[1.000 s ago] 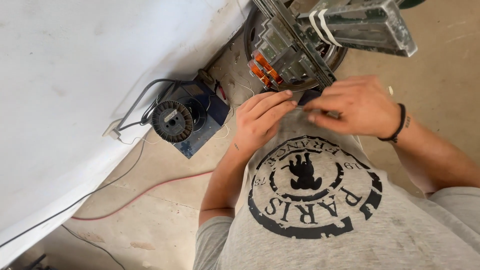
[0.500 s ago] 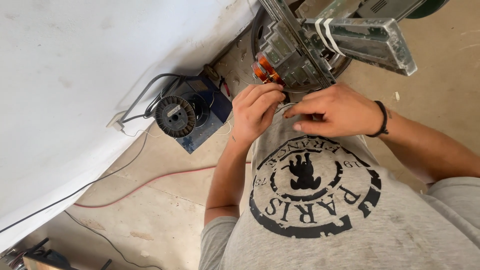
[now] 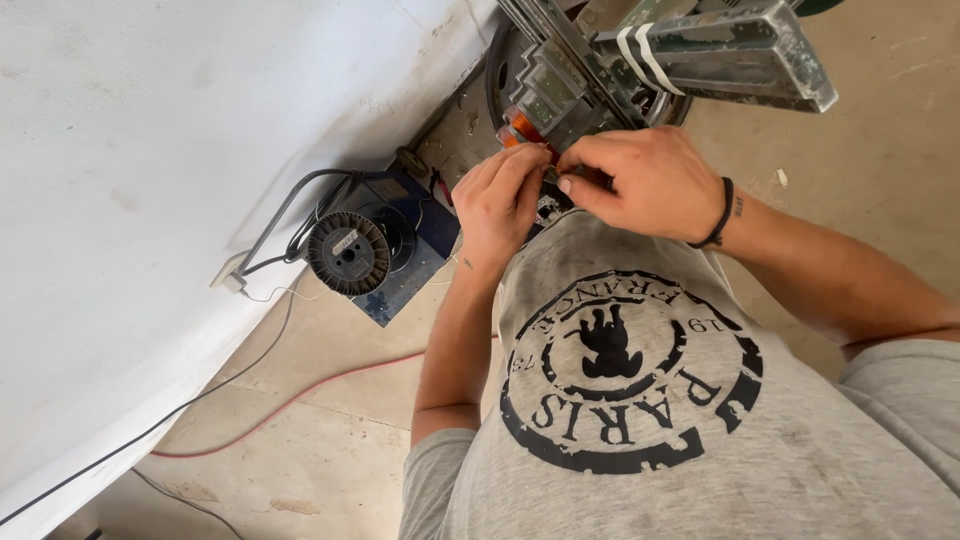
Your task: Operating a wire winding machine and assembling motor coils at a workbench.
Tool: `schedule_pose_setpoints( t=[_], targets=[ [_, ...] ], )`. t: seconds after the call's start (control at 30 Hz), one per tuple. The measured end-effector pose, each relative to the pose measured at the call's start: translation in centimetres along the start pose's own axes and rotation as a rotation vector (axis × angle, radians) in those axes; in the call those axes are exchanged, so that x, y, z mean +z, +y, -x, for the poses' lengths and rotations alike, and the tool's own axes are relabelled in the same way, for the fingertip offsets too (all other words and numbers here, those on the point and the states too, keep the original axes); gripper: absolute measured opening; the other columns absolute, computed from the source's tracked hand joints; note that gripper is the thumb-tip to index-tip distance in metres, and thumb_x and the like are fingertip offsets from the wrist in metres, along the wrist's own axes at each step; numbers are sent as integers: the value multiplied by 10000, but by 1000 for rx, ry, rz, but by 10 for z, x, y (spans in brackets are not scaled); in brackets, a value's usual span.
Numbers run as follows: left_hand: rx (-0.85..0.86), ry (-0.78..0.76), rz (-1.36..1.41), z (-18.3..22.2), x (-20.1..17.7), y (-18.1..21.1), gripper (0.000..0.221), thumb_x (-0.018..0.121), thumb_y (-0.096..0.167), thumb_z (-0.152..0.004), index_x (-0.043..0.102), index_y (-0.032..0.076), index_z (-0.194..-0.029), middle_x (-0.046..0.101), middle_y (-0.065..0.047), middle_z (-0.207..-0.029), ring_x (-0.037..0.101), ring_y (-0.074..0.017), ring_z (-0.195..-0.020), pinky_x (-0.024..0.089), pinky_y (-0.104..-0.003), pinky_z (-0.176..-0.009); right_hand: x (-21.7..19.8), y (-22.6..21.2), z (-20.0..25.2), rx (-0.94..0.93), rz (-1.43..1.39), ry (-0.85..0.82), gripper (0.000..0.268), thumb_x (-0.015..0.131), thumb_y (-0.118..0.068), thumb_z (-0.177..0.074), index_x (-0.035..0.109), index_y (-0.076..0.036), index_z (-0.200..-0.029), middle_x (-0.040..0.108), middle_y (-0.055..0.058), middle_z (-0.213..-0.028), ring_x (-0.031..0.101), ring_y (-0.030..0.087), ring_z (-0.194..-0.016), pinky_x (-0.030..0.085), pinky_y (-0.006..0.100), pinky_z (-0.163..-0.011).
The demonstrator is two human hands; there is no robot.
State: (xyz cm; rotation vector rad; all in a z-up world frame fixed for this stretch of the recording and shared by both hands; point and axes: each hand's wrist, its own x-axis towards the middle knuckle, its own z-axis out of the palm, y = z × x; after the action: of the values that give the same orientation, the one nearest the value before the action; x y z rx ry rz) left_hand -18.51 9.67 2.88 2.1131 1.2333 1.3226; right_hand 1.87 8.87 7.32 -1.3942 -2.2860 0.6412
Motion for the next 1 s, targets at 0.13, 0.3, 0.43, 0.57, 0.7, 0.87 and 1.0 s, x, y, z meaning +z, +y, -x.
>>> schedule_pose_setpoints(
  t=[0.13, 0.3, 0.43, 0.57, 0.7, 0.87, 1.0],
  targets=[
    [-55, 14, 47, 4, 5, -10, 294, 760, 20, -880, 688, 177, -1118, 753, -6, -876, 710, -259, -648, 571, -361, -609, -4, -6, -19, 184, -573, -133, 203, 695, -227, -965, 748, -150, -1145, 717, 8, -766, 675, 176, -702, 501, 333, -591],
    [-120, 58, 92, 1, 5, 0, 465, 776, 33, -897, 583, 159, -1300, 764, -30, -914, 644, -214, -579, 548, -334, -593, -13, -17, -17, 172, -578, -164, 375, 655, -180, -986, 685, -76, -1344, 761, 146, -908, 725, 306, -809, 525, 444, -650],
    [-106, 89, -14, 5, 13, 0, 509, 767, 23, -890, 578, 167, -1340, 768, 5, -935, 681, -206, -632, 568, -334, -618, -13, -25, -9, 55, -45, -158, 508, 579, -222, -999, 546, -90, -1489, 762, 145, -952, 730, 388, -809, 561, 552, -655],
    [-56, 93, -162, 10, 21, -7, 458, 789, 61, -847, 624, 176, -1259, 761, 56, -912, 721, -176, -690, 581, -322, -633, -3, -24, -3, -23, 499, -65, 509, 540, -348, -987, 552, -169, -1463, 740, -44, -769, 734, 175, -669, 576, 388, -547],
    [-50, 83, -184, 8, 20, -7, 427, 789, 87, -845, 632, 190, -1229, 753, 78, -904, 726, -168, -711, 585, -320, -647, 9, -15, -5, -34, 652, -59, 369, 559, -415, -952, 652, -216, -1248, 703, -90, -737, 699, 107, -624, 536, 311, -494],
    [-60, 35, -167, 6, 15, -7, 390, 781, 81, -859, 665, 210, -1209, 752, 79, -906, 744, -160, -750, 603, -308, -668, 4, -7, -19, -57, 491, -192, 249, 594, -396, -928, 650, -198, -1068, 712, -36, -713, 737, 197, -640, 581, 379, -542],
    [-61, 38, -159, 5, 16, -4, 401, 774, 73, -872, 655, 206, -1231, 751, 55, -914, 750, -181, -769, 608, -326, -676, -9, -12, -24, -64, 435, -202, 214, 566, -362, -961, 640, -164, -994, 702, -1, -690, 731, 251, -636, 569, 416, -530]
  ],
)
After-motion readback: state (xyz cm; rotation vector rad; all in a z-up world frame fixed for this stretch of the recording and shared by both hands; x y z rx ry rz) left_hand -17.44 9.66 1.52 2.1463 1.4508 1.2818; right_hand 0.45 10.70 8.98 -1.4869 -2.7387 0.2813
